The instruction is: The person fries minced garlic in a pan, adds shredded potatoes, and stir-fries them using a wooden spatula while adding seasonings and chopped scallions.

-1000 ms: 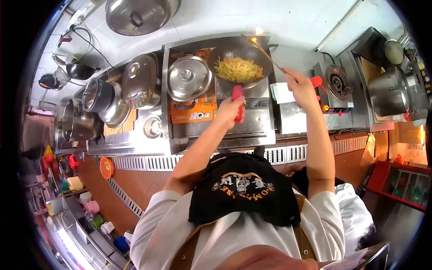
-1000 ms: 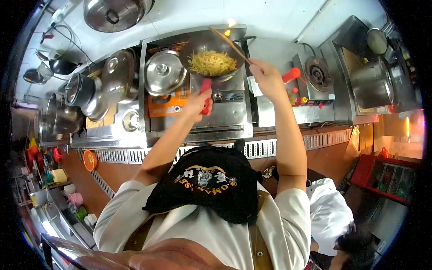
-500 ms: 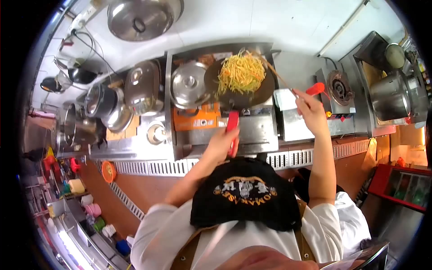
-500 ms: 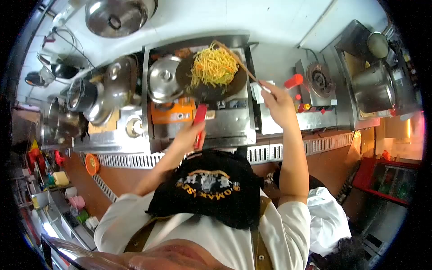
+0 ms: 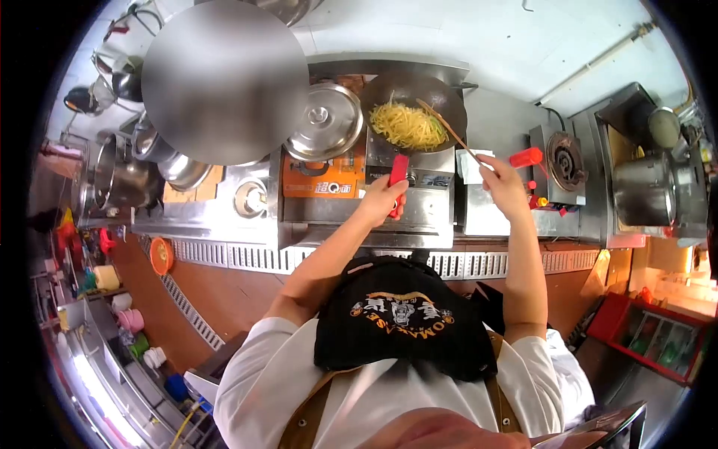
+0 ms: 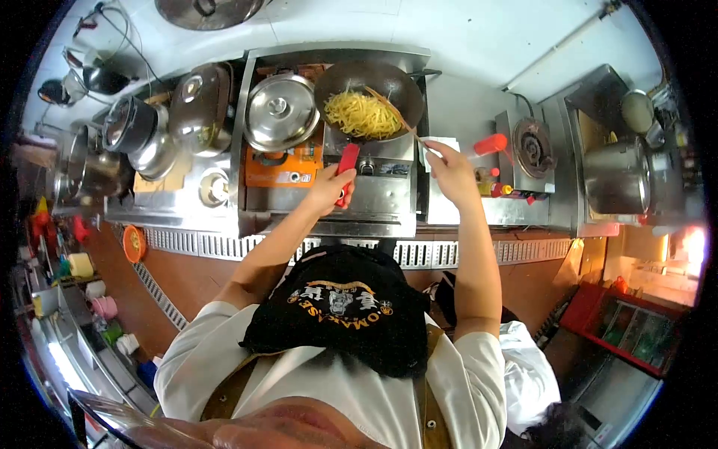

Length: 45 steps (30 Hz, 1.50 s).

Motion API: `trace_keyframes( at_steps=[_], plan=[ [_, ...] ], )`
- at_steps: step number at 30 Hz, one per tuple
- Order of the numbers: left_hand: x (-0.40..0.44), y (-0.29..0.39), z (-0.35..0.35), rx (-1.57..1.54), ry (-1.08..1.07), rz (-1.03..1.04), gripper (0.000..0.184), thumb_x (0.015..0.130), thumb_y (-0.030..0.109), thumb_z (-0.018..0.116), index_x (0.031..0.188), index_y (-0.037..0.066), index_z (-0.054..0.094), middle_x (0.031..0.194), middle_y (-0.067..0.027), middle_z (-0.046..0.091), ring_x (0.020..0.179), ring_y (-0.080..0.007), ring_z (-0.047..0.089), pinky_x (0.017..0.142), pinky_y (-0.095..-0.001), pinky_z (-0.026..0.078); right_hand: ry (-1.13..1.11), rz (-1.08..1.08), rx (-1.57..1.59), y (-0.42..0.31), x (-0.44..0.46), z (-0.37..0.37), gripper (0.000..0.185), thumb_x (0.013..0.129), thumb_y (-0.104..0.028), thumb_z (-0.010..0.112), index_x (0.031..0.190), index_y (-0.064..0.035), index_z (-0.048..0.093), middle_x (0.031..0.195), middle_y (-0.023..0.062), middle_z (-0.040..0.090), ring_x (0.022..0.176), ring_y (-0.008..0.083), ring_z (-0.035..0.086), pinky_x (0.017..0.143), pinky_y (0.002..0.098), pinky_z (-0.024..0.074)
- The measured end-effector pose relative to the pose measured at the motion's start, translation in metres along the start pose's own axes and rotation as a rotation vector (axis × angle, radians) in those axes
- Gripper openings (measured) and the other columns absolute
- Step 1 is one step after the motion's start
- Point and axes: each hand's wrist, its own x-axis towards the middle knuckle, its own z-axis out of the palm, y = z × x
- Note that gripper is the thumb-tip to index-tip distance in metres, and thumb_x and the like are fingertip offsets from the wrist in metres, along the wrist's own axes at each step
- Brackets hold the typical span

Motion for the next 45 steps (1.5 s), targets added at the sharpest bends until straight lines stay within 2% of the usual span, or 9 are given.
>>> trace_keyframes(
  at_steps=[6,13,20,23,28,30,36,40,45],
  plan=[
    [0.028,-0.034,-0.011,0.057,0.013,0.016,0.020,0.091,0.023,0.057,0.094,0.006,0.046,0.066,-0.0041,0.053,0.046,-0.0135,0.050,0.039,-0.0291,0.041,0.052,-0.201,-0.257,0.069,0.153,0.058,0.038,0.089,-0.029,0.048,0.117,-0.0076,0.060,0.112,0.0197,0.062,0.106,0.0364,0.057,0.088,0.0410,0.0450],
    [0.030,-0.042,-0.025,0.105,0.000,0.024,0.021,0.092,0.022,0.056,0.094,0.003,0.046,0.064,-0.0055,0.053,0.043,-0.0152,0.050,0.038,-0.0294,0.039,-0.243,-0.191,-0.704,0.019,0.186,0.143,0.036,0.089,-0.028,0.042,0.115,-0.0152,0.062,0.102,0.0200,0.063,0.094,0.0371,0.060,0.082,0.0430,0.0474],
    [0.034,-0.045,-0.024,0.046,0.044,0.005,0.022,0.091,0.023,0.056,0.090,0.002,0.050,0.063,-0.0050,0.053,0.043,-0.0146,0.050,0.039,-0.0286,0.038,-0.417,-0.212,-1.149,-0.031,0.130,0.053,0.032,0.089,-0.023,0.046,0.116,-0.0200,0.063,0.100,0.0140,0.064,0.092,0.0324,0.061,0.078,0.0431,0.0481],
    [0.040,-0.047,-0.021,-0.145,0.049,-0.088,0.026,0.090,0.029,0.059,0.092,0.004,0.051,0.062,-0.0046,0.053,0.045,-0.0145,0.050,0.040,-0.0295,0.039,-0.390,-0.160,-1.103,-0.066,0.094,0.022,0.034,0.086,-0.019,0.045,0.116,-0.0217,0.063,0.108,0.0104,0.064,0.099,0.0297,0.061,0.081,0.0429,0.0497],
    [0.039,-0.042,-0.006,-0.055,0.068,-0.101,0.027,0.090,0.029,0.059,0.088,0.004,0.049,0.061,-0.0039,0.052,0.044,-0.0140,0.048,0.040,-0.0291,0.038,-0.416,-0.146,-1.076,0.008,0.100,0.050,0.029,0.089,-0.025,0.045,0.108,-0.0132,0.064,0.105,0.0125,0.065,0.094,0.0325,0.062,0.080,0.0446,0.0488],
    [0.040,-0.047,-0.001,0.049,0.092,0.022,0.026,0.090,0.028,0.058,0.084,0.004,0.049,0.060,-0.0038,0.051,0.043,-0.0139,0.047,0.039,-0.0289,0.037,-0.168,-0.079,-0.859,0.029,0.119,0.074,0.029,0.090,-0.025,0.045,0.107,-0.0125,0.064,0.104,0.0140,0.064,0.097,0.0329,0.061,0.082,0.0445,0.0482],
    [-0.082,-0.018,0.016,0.218,0.174,-0.025,0.025,0.092,0.026,0.053,0.081,0.004,0.050,0.053,-0.0027,0.048,0.038,-0.0130,0.045,0.036,-0.0287,0.034,-0.184,-0.146,-0.512,0.016,0.038,0.005,0.033,0.091,-0.032,0.047,0.116,-0.0158,0.062,0.106,0.0160,0.064,0.100,0.0328,0.060,0.085,0.0424,0.0475],
    [0.000,0.006,0.026,0.156,0.128,0.043,0.033,0.091,0.030,0.055,0.071,0.004,0.052,0.052,-0.0032,0.050,0.039,-0.0135,0.045,0.037,-0.0291,0.035,-0.083,-0.115,-0.389,-0.002,0.046,-0.009,0.036,0.091,-0.032,0.047,0.120,-0.0133,0.060,0.104,0.0177,0.064,0.097,0.0343,0.061,0.084,0.0389,0.0471],
    [-0.068,-0.003,0.039,0.275,0.110,0.049,0.030,0.092,0.030,0.053,0.073,0.007,0.052,0.050,-0.0036,0.048,0.038,-0.0136,0.045,0.035,-0.0288,0.033,0.126,-0.284,-0.081,-0.001,0.020,-0.029,0.035,0.091,-0.026,0.051,0.120,-0.0074,0.060,0.097,0.0196,0.065,0.089,0.0271,0.064,0.081,0.0316,0.0467]
  ],
)
